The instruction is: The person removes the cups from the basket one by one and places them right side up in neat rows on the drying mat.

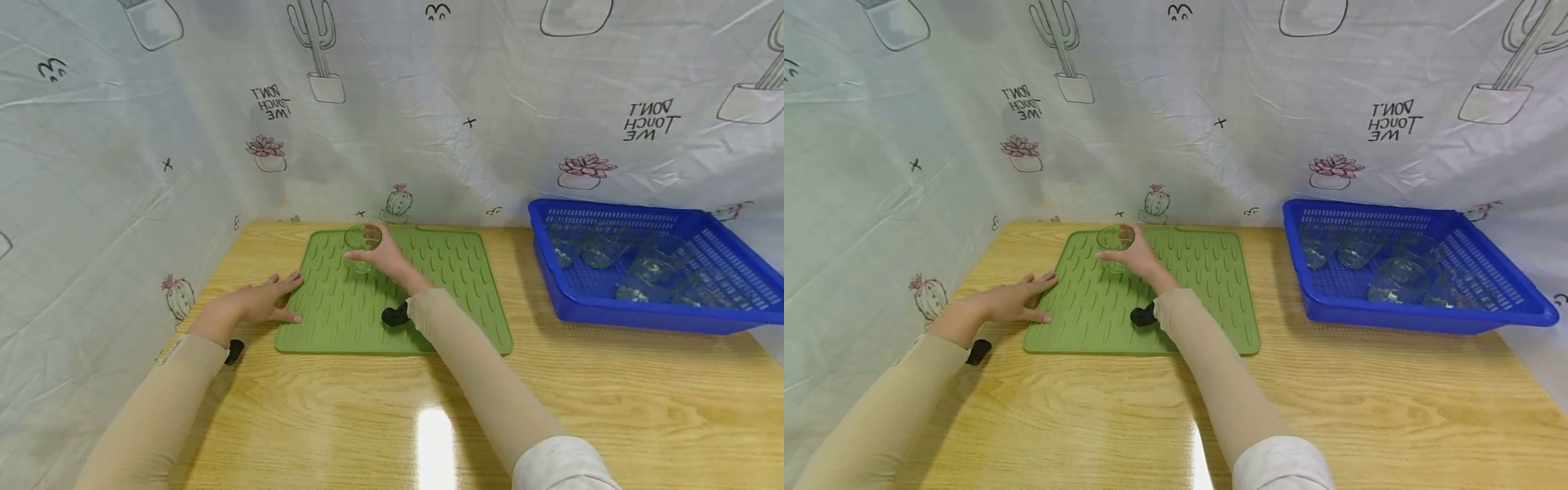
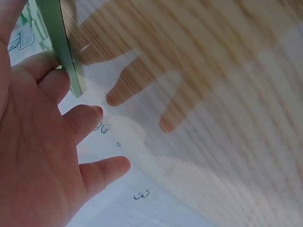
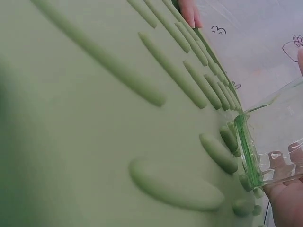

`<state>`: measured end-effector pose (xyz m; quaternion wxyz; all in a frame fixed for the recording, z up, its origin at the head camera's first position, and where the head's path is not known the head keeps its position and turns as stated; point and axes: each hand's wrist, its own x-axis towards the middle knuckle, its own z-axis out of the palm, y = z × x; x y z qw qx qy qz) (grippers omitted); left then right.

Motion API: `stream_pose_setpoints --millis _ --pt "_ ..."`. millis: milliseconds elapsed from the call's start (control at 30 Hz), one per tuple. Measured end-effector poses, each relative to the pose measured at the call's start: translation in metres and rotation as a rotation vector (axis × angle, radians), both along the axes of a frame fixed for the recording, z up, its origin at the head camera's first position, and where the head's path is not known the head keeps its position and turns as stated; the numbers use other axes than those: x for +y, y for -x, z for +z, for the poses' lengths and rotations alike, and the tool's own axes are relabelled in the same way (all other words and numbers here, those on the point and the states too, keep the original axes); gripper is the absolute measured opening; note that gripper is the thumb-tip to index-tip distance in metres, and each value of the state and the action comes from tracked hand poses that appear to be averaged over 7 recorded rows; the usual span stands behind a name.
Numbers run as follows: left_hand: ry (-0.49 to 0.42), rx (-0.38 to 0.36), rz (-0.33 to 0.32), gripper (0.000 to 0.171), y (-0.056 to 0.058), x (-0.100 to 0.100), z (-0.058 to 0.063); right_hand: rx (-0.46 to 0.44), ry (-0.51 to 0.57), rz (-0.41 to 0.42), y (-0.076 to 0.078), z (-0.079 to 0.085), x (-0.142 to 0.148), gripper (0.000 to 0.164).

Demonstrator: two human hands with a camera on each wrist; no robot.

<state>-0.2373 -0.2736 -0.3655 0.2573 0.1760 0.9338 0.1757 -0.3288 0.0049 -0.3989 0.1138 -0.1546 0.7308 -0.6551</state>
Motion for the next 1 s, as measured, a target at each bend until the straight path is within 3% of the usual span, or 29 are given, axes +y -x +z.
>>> stream_pose_setpoints --millis 1000 --pt "0.034 0.001 0.001 0.102 0.0014 0.0032 -0.0005 0.018 -0.028 -0.001 -0.0015 -0.0007 -0.0005 0.089"
